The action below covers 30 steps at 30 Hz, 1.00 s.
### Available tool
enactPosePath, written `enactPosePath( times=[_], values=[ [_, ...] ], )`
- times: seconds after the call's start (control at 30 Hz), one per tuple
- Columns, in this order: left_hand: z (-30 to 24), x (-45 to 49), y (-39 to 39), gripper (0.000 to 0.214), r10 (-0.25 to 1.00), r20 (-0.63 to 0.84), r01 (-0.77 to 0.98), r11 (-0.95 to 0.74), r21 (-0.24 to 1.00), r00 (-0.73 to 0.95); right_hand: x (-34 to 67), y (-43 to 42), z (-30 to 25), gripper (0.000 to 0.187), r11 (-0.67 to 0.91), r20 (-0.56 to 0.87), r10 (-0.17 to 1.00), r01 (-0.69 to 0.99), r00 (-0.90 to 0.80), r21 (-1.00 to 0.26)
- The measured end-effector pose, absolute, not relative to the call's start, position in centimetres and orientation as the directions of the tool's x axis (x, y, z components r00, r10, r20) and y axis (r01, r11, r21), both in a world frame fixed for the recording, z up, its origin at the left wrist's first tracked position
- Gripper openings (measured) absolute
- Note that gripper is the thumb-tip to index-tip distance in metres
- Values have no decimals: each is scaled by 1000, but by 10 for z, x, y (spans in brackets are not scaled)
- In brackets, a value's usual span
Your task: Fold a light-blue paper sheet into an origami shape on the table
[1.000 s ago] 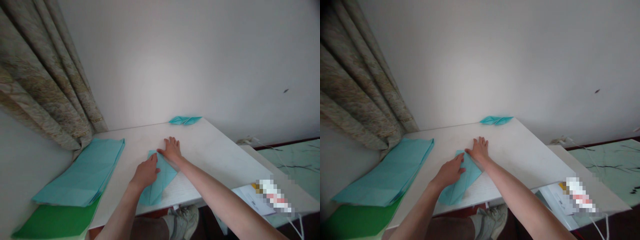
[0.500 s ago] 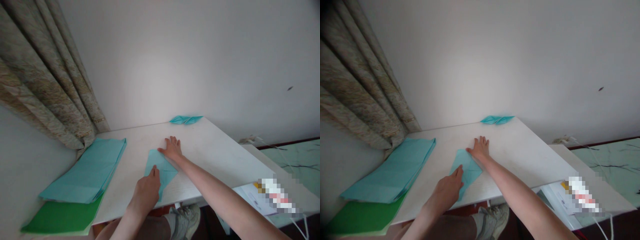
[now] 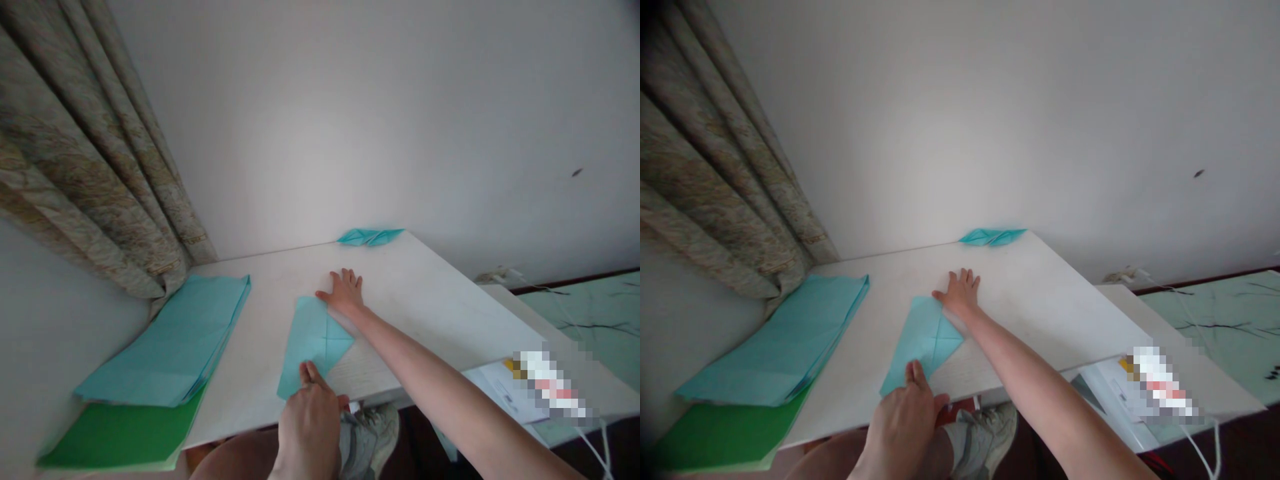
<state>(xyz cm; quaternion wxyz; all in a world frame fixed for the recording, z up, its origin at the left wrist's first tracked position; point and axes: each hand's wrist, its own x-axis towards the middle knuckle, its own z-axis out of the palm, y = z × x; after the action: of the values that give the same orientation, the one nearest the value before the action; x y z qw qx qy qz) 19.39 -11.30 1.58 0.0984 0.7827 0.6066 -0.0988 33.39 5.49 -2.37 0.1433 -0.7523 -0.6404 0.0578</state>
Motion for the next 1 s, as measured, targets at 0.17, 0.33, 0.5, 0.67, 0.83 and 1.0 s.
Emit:
enactPosePath(
  times=[0.17, 0.33, 0.5, 0.67, 0.83, 1.0],
  values=[
    [-8, 191, -130, 49, 934, -252, 964, -224, 139, 254, 334, 55, -25, 81, -131, 109, 980, 950, 168, -285],
    [-21, 189, -140, 51, 938, -255, 959, -183, 216, 237, 334, 56, -25, 81, -131, 114, 979, 951, 169, -282],
    [-3, 194, -137, 62, 951, -246, 978, -160, 131, 188, 335, 57, -26, 82, -130, 106, 980, 950, 166, -284],
    [21, 184, -132, 49, 962, -136, 971, -228, 77, 236, 335, 56, -25, 81, -140, 95, 980, 944, 175, -298],
    [29, 165, -106, 33, 967, -1, 959, -254, 130, 256, 335, 55, -23, 81, -130, 90, 982, 945, 164, -302],
    [0, 156, -58, 34, 886, 150, 862, -462, 209, 439, 334, 54, -23, 77, -129, 115, 979, 950, 168, -284]
  ],
)
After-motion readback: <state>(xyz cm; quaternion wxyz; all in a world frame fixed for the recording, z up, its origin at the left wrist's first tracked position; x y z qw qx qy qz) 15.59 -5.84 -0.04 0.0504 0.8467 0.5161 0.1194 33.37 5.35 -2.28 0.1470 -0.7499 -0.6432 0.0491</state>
